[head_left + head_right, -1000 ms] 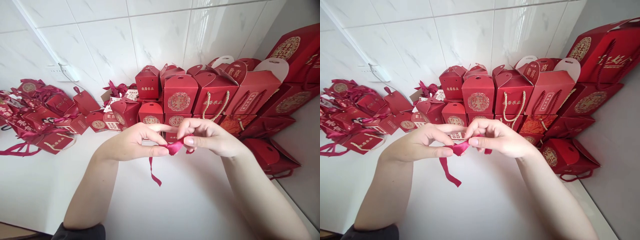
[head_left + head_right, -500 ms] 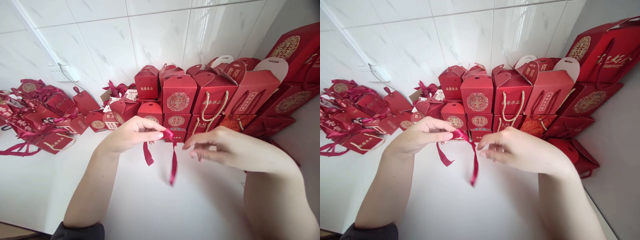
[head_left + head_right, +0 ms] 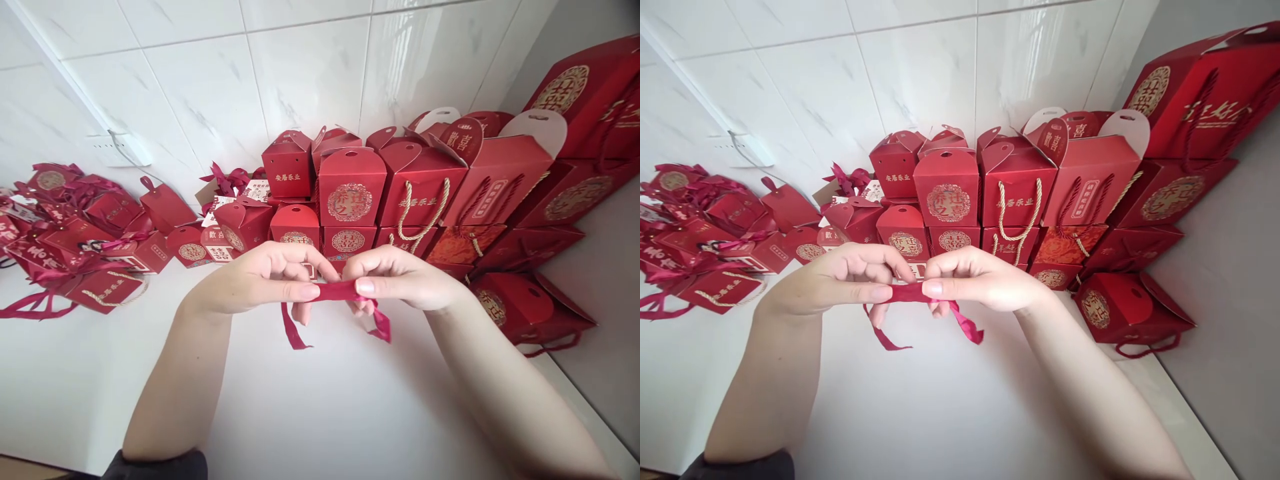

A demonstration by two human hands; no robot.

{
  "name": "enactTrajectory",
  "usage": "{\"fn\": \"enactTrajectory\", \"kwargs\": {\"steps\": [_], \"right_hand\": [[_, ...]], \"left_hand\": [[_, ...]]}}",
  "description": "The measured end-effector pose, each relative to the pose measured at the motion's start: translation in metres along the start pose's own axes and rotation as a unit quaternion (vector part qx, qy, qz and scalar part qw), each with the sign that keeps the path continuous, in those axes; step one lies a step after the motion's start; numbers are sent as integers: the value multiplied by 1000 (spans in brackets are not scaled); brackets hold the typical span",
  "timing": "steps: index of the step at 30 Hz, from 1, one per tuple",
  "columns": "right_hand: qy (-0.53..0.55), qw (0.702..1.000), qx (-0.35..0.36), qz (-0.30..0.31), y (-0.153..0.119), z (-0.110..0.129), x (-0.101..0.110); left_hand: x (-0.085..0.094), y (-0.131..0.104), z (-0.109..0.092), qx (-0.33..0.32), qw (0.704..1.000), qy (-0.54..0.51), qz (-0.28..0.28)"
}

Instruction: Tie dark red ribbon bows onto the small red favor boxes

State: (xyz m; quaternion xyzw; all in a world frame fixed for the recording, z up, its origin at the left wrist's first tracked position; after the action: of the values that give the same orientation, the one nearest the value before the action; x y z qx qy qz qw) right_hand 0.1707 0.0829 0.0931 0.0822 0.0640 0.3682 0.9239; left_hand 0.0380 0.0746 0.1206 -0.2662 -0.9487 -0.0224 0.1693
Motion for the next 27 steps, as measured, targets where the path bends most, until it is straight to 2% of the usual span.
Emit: {"fn": "enactTrajectory", "kwargs": {"steps": [3, 7, 10, 14, 20, 24, 27], "right_hand": [[-27, 999, -5, -37, -5, 7, 5], [-41, 999, 13, -30, -5, 10, 0], [-57, 998, 22, -14, -3, 8, -5], [-65, 997, 19, -28, -2, 6, -4], [-73, 997, 24, -26, -2, 7, -7], [-66, 996, 39, -43, -2, 6, -6], [-58, 996, 41, -46, -3, 5, -5]], "left_hand": [[0, -1, 2, 12, 999, 32, 13], [-13, 3, -2, -36, 996, 75, 38], [-19, 9, -2, -51, 995, 79, 20], [-19, 12, 3, -50, 995, 86, 0], [-28, 5, 9, 34, 996, -30, 73], [-30, 5, 14, 96, 993, -32, 64], [-32, 3, 14, 115, 990, -30, 73]]}}
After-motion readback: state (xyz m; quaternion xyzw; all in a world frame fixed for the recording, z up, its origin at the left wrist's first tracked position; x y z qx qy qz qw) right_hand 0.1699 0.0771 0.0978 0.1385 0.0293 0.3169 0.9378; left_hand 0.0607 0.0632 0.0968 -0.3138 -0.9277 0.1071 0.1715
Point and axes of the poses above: each hand's wrist, its own y-axis towards the middle knuckle, its own x-axis out of the back of the hand, z = x × y, the point moved 7 cm from there along y, towards the middle knuckle, and after that the axes turned 15 degrees about -z, right-handed, at the moved point
